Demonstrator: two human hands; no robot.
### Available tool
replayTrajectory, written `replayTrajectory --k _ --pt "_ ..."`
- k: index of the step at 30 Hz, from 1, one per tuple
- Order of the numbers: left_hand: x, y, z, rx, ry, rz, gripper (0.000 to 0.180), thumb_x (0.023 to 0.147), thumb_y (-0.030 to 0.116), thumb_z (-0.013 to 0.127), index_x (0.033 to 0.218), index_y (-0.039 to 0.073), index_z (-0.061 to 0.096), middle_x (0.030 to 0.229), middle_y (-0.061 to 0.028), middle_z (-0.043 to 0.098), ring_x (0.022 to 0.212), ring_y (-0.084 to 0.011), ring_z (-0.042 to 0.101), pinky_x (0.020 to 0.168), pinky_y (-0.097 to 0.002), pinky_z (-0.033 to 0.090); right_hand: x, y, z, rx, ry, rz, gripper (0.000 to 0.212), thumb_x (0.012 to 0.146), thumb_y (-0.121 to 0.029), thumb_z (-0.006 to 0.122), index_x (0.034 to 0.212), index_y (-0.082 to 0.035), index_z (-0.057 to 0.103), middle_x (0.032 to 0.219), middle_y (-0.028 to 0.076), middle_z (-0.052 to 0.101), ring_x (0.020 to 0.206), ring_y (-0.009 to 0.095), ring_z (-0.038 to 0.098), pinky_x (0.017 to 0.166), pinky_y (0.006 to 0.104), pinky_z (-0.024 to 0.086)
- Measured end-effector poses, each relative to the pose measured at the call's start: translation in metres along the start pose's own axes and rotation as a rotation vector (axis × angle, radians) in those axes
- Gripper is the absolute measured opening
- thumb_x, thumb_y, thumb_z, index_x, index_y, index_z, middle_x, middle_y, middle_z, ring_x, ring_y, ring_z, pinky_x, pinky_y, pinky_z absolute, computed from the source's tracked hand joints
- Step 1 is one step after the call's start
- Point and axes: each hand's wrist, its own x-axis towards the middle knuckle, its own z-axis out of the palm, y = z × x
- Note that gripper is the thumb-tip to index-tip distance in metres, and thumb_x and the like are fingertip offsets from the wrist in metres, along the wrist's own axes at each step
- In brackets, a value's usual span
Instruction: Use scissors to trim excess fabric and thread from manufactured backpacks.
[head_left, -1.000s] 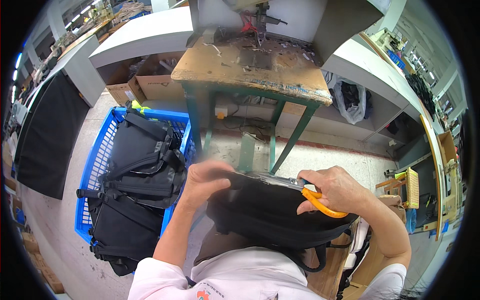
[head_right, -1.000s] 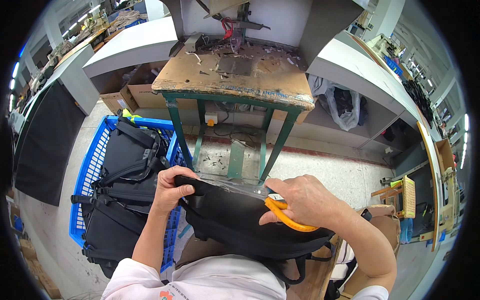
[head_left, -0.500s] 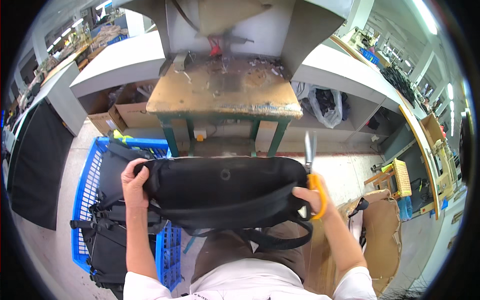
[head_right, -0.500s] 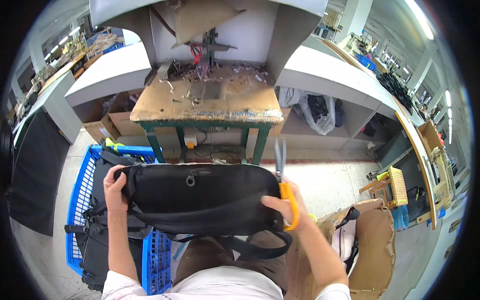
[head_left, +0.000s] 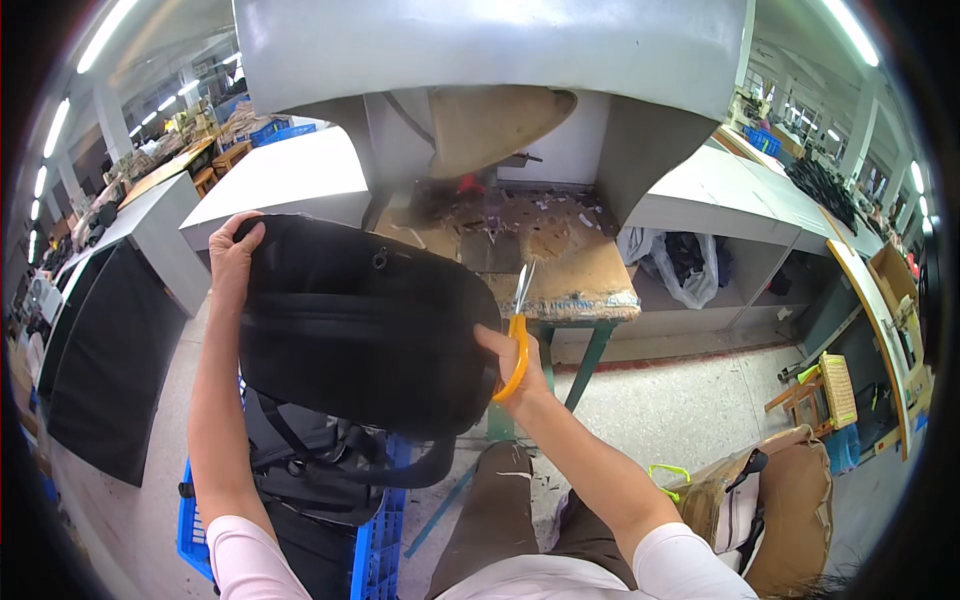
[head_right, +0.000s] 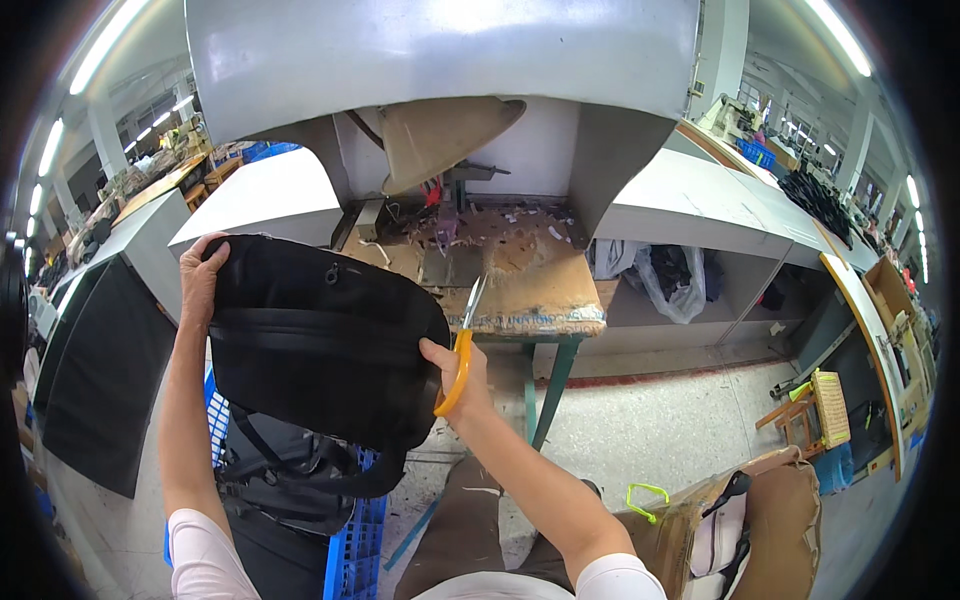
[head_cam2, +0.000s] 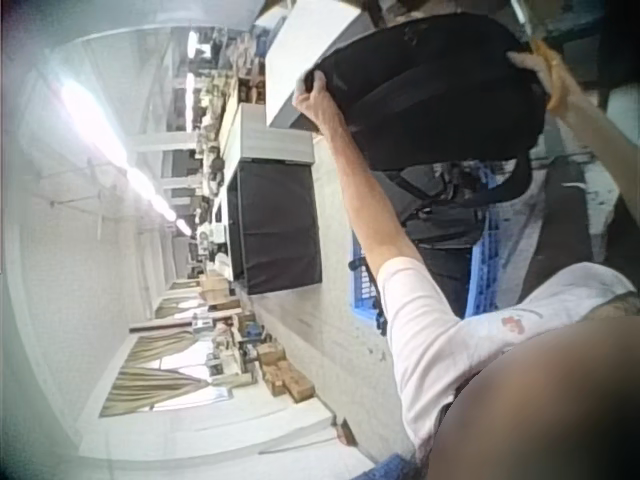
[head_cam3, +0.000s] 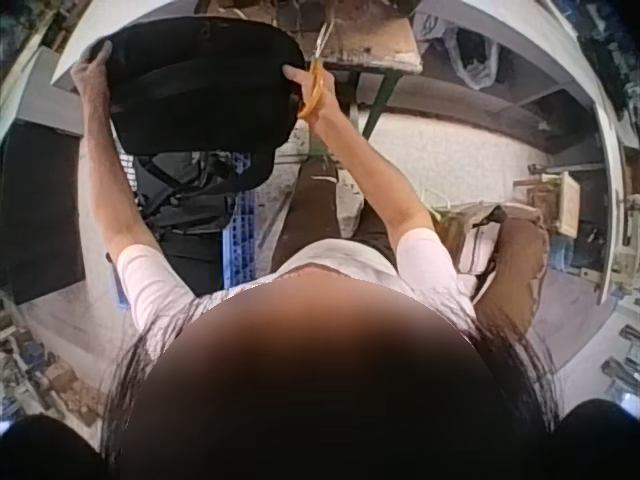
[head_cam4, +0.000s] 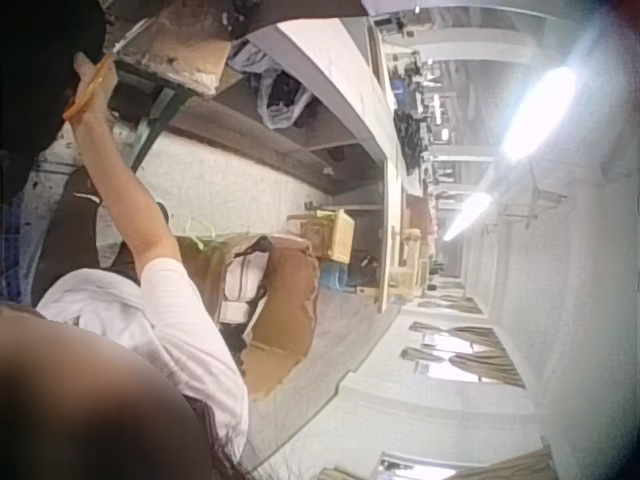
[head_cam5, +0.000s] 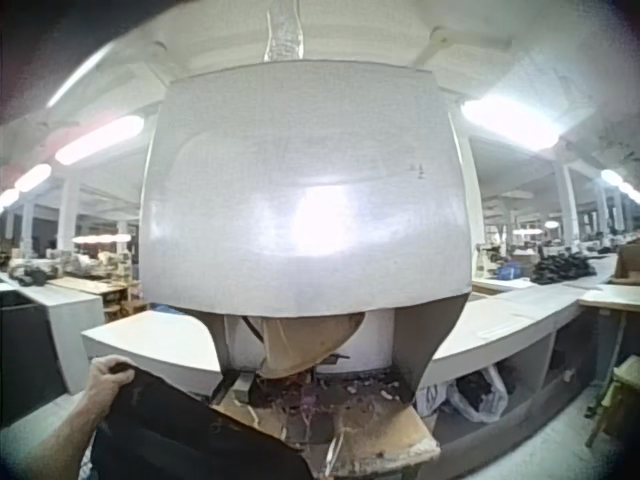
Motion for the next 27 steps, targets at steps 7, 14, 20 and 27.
replayTrajectory --k 7,14,20,27 --pt "0.047 -0.023 0.021 0.011 0.033 0.030 0.013 0.075 0.003 0.063 0.088 0.003 0.065 0.076 0.0006 0.060 0.069 -0.0074 0.052 0.066 -0.0202 0.043 0.049 0.004 0.006 -0.034 0.122 -0.107 0.026 0.077 -0.002 0.059 0.101 0.003 0.052 0.094 0.011 0.056 0.085 0.021 0.058 0.073 0.0323 0.051" --pt "0.069 -0.042 0.044 0.046 0.054 0.023 0.014 0.075 0.005 0.063 0.089 0.003 0.065 0.076 -0.0003 0.060 0.070 -0.0089 0.053 0.067 -0.0218 0.043 0.060 -0.008 0.012 0.110 0.114 -0.125 0.033 0.070 0.001 0.066 0.097 0.000 0.048 0.093 0.009 0.055 0.087 0.019 0.052 0.084 0.0301 0.041" --pt "0.076 -0.058 0.053 0.063 0.060 0.003 0.014 0.076 0.006 0.062 0.089 0.003 0.064 0.078 -0.0013 0.060 0.071 -0.0098 0.053 0.068 -0.0222 0.043 0.058 -0.007 0.019 0.079 0.170 -0.228 0.032 0.070 0.004 0.065 0.097 0.000 0.049 0.092 0.007 0.055 0.085 0.018 0.053 0.083 0.0277 0.041" --pt "0.066 -0.053 0.074 0.044 -0.022 -0.006 0.013 0.077 0.008 0.063 0.089 0.002 0.064 0.076 0.0008 0.059 0.071 -0.0080 0.052 0.068 -0.0211 0.042 0.035 -0.003 0.007 0.017 0.245 -0.270 0.033 0.071 -0.001 0.065 0.100 0.000 0.050 0.092 0.008 0.055 0.085 0.017 0.053 0.080 0.0267 0.042"
